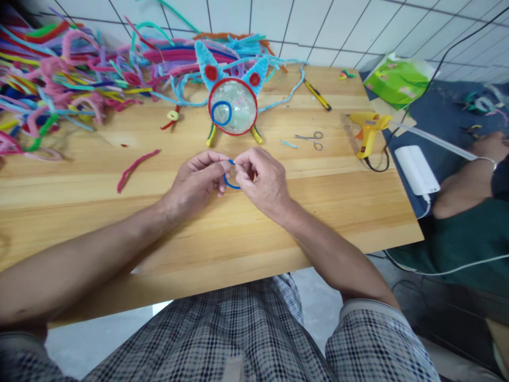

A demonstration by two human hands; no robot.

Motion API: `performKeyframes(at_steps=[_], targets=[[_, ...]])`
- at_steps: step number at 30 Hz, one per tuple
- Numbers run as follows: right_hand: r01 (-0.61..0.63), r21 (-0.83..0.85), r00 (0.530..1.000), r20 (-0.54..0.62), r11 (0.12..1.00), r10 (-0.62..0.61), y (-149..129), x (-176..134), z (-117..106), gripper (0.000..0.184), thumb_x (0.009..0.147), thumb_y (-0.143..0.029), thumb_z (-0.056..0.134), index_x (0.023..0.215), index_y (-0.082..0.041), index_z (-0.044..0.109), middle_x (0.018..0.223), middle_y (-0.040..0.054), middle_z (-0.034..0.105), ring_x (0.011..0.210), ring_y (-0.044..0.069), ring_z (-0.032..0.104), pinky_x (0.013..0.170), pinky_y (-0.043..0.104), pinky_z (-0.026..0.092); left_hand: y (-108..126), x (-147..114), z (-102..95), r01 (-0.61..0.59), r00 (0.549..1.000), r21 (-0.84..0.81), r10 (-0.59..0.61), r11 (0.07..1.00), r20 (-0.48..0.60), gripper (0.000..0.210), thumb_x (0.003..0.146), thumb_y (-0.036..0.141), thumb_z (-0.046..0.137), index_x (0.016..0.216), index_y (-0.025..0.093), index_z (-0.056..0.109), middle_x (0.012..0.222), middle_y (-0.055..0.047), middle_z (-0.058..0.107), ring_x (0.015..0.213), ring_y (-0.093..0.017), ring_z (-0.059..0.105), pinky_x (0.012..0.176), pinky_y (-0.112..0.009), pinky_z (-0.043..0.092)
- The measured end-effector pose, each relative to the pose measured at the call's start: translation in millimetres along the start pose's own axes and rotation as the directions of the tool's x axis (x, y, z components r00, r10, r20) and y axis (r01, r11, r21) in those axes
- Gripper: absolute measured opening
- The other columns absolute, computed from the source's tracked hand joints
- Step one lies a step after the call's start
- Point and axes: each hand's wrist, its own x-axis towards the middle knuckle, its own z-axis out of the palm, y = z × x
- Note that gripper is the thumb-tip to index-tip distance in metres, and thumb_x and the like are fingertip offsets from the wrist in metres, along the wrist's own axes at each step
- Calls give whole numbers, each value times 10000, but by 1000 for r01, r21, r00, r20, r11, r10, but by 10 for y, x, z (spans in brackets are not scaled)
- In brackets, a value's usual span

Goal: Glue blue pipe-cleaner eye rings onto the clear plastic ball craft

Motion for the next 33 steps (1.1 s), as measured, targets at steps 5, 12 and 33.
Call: performKeyframes(at_steps=[5,12,33], targets=[[-2,-5,1000,28,1000,2,21,6,-3,98,932,-212,749,892,-289,705,806,-25,697,711,166,564,729,334,534,3,3,-3,-11,1000,16,11,1000,13,194,801,261,943,861,204,767,697,17,762,487,-97,611,461,-209,474],[97,-69,995,33,993,-95,56,13,2,127,935,-156,690,891,-275,693,797,-26,676,703,159,566,746,329,535,9,11,-6,-51,998,31,50,998,26,138,763,239,881,825,198,764,659,27,728,473,-90,585,444,-206,447],[202,-86,977,87,976,-194,191,0,-22,268,968,-154,680,1186,-291,756,909,-33,730,794,172,662,821,333,616,5,31,-45,-23,999,53,21,998,44,139,772,180,850,852,197,739,718,28,760,472,-81,573,446,-205,448]])
